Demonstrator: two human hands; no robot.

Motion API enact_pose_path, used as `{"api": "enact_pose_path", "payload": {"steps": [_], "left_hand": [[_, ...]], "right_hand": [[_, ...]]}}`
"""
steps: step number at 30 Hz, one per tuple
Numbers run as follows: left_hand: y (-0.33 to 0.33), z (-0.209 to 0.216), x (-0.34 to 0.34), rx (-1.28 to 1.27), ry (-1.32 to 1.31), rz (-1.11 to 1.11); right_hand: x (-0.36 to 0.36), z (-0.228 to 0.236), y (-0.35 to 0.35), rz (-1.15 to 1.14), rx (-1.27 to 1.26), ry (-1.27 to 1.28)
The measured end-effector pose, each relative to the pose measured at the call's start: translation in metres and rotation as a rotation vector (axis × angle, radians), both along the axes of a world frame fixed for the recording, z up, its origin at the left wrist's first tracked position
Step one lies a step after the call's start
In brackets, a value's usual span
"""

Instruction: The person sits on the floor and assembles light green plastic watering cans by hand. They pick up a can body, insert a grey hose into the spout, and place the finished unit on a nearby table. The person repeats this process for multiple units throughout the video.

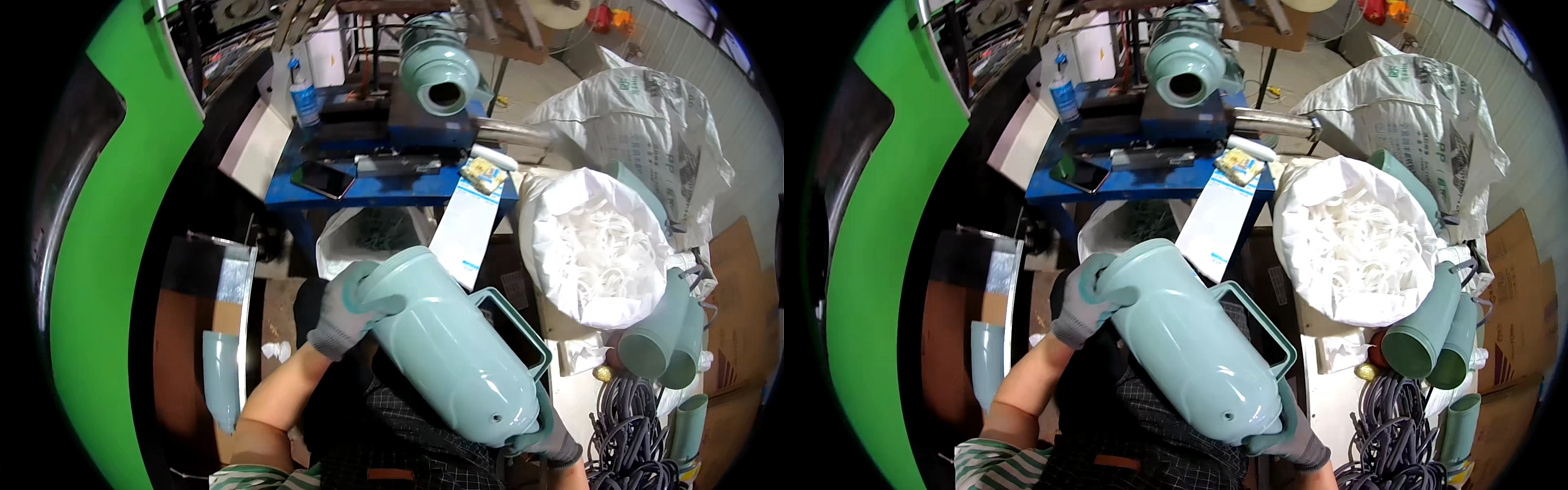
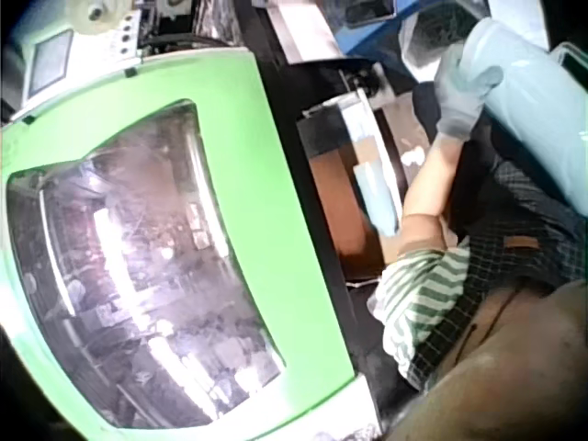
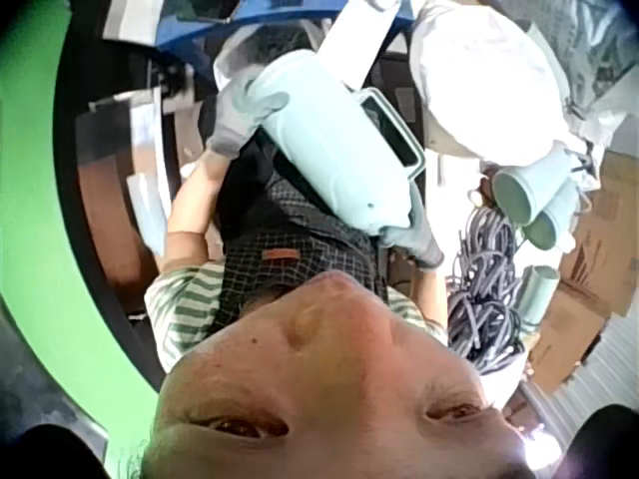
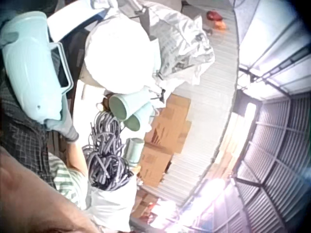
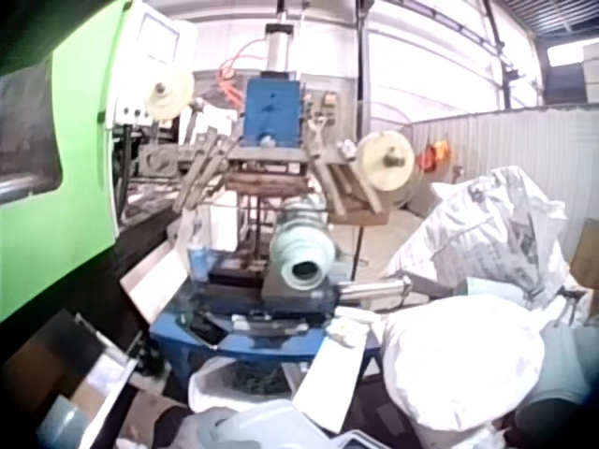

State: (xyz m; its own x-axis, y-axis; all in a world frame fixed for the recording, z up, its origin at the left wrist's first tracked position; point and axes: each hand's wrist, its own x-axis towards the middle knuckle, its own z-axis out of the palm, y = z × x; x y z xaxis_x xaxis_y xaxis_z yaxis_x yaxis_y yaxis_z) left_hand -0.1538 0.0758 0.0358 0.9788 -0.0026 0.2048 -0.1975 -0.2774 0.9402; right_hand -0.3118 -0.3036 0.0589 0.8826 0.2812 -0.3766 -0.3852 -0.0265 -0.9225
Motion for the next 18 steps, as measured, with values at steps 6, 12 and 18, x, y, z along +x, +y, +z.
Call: {"api": "enact_pose_path", "payload": {"steps": [6,12,18], "left_hand": [[-0.063,0.083,0.120,0.134,-0.625,-0.129],[-0.075,0.124,0.234,1.184,-0.218,0.121],[-0.060,0.076,0.064,0.898,-0.868,0.174]], "right_hand": [[-0.045,-0.022,-0.030,-0.436,0.202,-0.080],[0.000,0.026,-0.066,-0.675,0.130,-0.356],[0.075,0.069,-0.058,-0.637,0.065,-0.594]]}}
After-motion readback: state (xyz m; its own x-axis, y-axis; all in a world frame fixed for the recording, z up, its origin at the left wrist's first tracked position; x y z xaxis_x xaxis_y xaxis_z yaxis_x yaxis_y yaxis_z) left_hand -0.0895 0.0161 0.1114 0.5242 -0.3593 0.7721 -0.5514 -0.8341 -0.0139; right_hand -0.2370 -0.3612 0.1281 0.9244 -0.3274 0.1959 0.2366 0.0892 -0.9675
